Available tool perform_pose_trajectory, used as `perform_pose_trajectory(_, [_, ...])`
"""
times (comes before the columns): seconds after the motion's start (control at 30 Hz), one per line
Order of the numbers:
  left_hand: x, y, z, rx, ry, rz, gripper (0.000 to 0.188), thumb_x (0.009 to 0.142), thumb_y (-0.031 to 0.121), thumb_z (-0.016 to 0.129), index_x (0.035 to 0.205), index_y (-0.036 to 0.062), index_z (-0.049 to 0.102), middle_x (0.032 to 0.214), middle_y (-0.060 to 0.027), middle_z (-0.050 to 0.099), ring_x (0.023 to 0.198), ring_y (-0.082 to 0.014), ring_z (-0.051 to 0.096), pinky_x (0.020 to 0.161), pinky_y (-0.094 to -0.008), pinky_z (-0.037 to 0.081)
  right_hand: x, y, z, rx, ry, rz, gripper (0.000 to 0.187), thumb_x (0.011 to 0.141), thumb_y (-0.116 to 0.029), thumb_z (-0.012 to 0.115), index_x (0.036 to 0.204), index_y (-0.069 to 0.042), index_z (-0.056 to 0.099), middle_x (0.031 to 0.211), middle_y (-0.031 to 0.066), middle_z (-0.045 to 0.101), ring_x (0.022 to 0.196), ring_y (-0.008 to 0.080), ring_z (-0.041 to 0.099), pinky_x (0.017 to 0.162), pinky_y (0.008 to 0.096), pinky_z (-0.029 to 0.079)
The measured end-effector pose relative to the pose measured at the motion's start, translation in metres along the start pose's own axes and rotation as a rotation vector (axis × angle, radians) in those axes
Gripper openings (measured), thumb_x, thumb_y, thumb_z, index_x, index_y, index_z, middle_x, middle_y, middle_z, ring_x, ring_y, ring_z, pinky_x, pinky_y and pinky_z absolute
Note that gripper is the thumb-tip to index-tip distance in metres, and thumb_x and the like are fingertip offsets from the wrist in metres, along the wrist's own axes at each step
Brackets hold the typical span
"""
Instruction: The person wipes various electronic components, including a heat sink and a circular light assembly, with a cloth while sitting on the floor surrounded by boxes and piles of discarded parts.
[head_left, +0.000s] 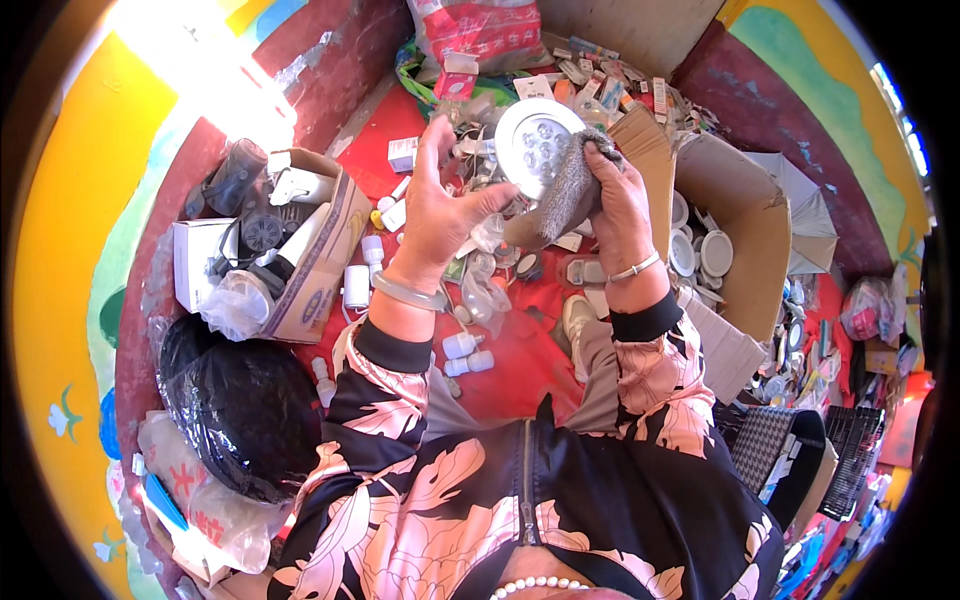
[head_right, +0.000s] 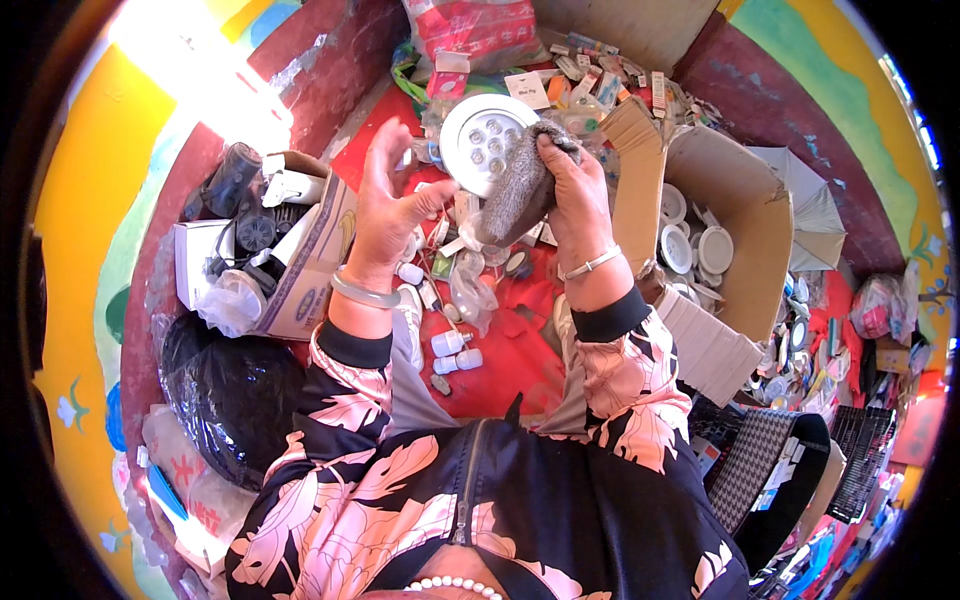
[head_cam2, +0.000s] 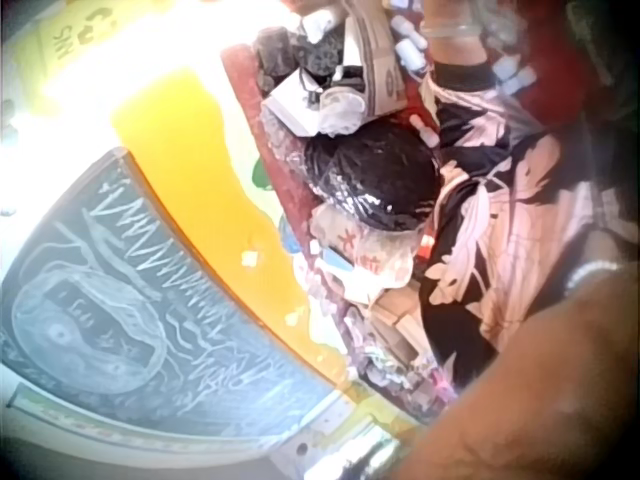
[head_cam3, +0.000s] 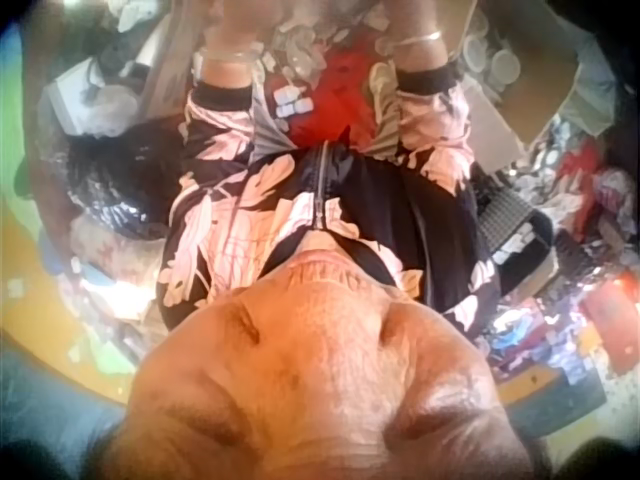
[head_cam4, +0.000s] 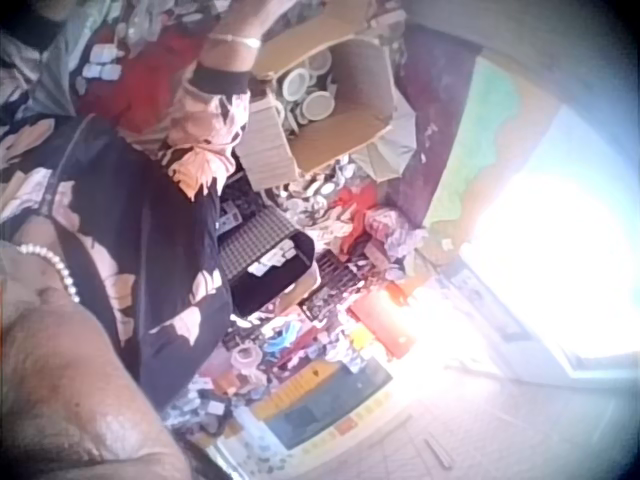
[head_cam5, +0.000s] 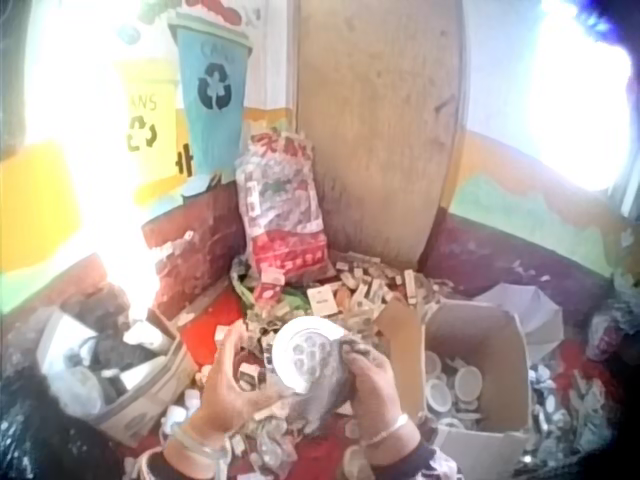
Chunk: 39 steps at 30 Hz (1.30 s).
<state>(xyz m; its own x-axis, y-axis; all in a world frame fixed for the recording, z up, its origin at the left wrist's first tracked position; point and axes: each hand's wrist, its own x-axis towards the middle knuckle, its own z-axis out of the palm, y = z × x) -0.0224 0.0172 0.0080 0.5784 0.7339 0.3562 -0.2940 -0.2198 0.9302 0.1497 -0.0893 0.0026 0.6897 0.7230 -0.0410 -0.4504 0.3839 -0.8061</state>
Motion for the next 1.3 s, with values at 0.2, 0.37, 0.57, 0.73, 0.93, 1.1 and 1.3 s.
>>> perform_pose_trajectory(0.2, [-0.001,0.004,0.028,-0.483,-0.133,-0.210,0.077,0.069,0.015,0.080,0.130,0.0004,0.036,0.121,-0.0097,0.050,0.112,-0.0190,0.049,0.096,-0.0333,0.039,-0.011,0.006,0.010,0.062,-0.003,0.042,0.019,0.087,-0.011,0.062,0.101,0.000,0.059,0.090,0.0053,0.063,0.079,0.0139,0.060,0.071,0.0277,0.049])
perform_pose_trajectory(0.37, [-0.005,0.004,0.031,-0.612,-0.059,-0.276,0.059,0.076,0.012,0.072,0.126,0.0041,0.041,0.115,-0.0074,0.054,0.104,-0.0181,0.054,0.092,-0.0334,0.043,-0.022,0.012,0.017,0.073,-0.063,0.077,0.019,0.087,-0.013,0.060,0.103,-0.001,0.057,0.089,0.0040,0.062,0.079,0.0133,0.059,0.071,0.0271,0.048])
perform_pose_trajectory(0.57, [-0.001,0.008,0.016,-0.751,0.023,-0.170,0.051,0.078,0.011,0.064,0.123,0.0001,0.044,0.113,-0.0101,0.056,0.101,-0.0193,0.057,0.090,-0.0349,0.046,-0.022,-0.017,0.019,-0.195,-0.314,0.254,0.020,0.085,-0.010,0.062,0.102,0.000,0.061,0.089,0.0034,0.064,0.077,0.0112,0.060,0.070,0.0256,0.049])
perform_pose_trajectory(0.73, [0.002,0.007,0.006,-0.851,0.056,-0.269,0.048,0.080,0.015,0.061,0.123,0.0003,0.045,0.113,-0.0096,0.057,0.103,-0.0200,0.057,0.090,-0.0358,0.046,0.000,-0.054,-0.020,-0.218,-0.157,0.078,0.025,0.087,-0.013,0.060,0.107,0.001,0.058,0.094,0.0100,0.064,0.082,0.0191,0.064,0.075,0.0311,0.053])
perform_pose_trajectory(0.93, [-0.002,0.006,0.013,-0.798,-0.073,-0.362,0.047,0.092,0.031,0.048,0.128,0.0004,0.043,0.120,-0.0113,0.055,0.108,-0.0210,0.056,0.093,-0.0362,0.046,-0.008,-0.067,-0.009,0.042,-0.138,-0.074,0.041,0.093,-0.030,0.052,0.120,0.002,0.050,0.114,0.0123,0.059,0.104,0.0243,0.058,0.092,0.0400,0.046])
perform_pose_trajectory(1.1, [-0.004,-0.001,0.022,-0.733,-0.156,-0.341,0.056,0.095,0.043,0.043,0.129,-0.0008,0.041,0.122,-0.0122,0.053,0.109,-0.0204,0.055,0.093,-0.0354,0.045,-0.010,-0.045,-0.007,-0.035,-0.344,0.127,0.048,0.095,-0.035,0.046,0.125,0.003,0.046,0.122,0.0112,0.054,0.113,0.0228,0.052,0.100,0.0376,0.039])
perform_pose_trajectory(1.3, [-0.006,-0.002,0.017,-0.741,-0.143,-0.327,0.053,0.094,0.037,0.049,0.128,-0.0029,0.042,0.120,-0.0122,0.054,0.107,-0.0194,0.056,0.091,-0.0337,0.046,-0.025,-0.023,0.020,-0.320,-0.321,-0.001,0.040,0.090,-0.013,0.058,0.127,0.002,0.049,0.112,0.0034,0.058,0.097,0.0086,0.053,0.084,0.0204,0.043])
